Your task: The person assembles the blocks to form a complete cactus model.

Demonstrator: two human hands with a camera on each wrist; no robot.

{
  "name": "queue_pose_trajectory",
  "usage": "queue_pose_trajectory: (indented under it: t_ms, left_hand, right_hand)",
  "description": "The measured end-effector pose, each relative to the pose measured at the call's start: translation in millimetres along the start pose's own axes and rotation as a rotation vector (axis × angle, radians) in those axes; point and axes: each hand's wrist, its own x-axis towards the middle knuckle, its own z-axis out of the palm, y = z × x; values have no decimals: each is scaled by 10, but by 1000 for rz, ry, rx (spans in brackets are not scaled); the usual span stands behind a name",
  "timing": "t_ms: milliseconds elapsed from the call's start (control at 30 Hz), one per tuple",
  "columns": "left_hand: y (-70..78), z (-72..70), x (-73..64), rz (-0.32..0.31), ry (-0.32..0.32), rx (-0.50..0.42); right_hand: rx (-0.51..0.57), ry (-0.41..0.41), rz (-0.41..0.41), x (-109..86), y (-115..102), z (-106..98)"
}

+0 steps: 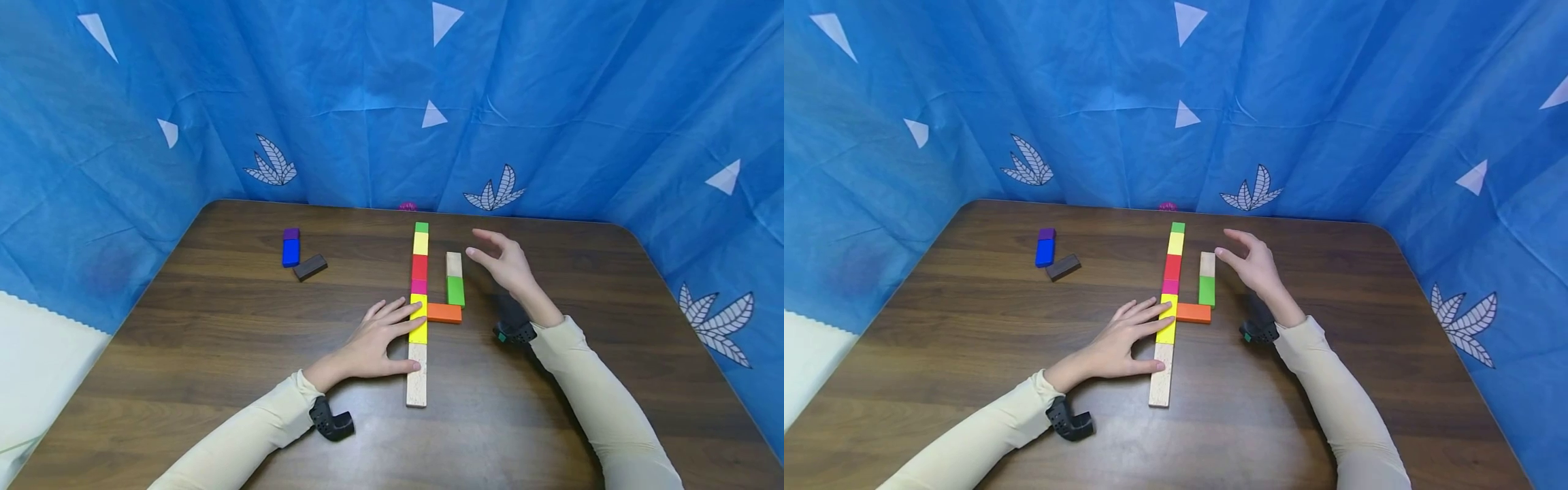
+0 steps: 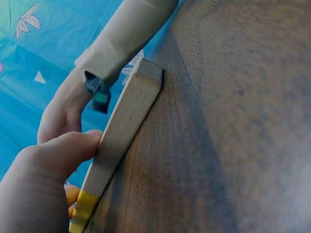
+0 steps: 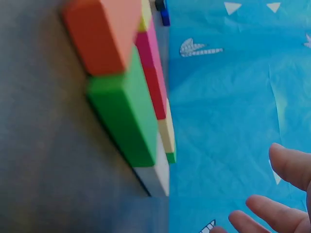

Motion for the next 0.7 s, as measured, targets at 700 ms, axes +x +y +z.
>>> queue_pose_trajectory:
  t_ms: [700]
  left_hand:
    - [-3, 3, 0, -14, -14, 2]
  right_hand:
    - [-176, -145, -141, -497, 188, 245]
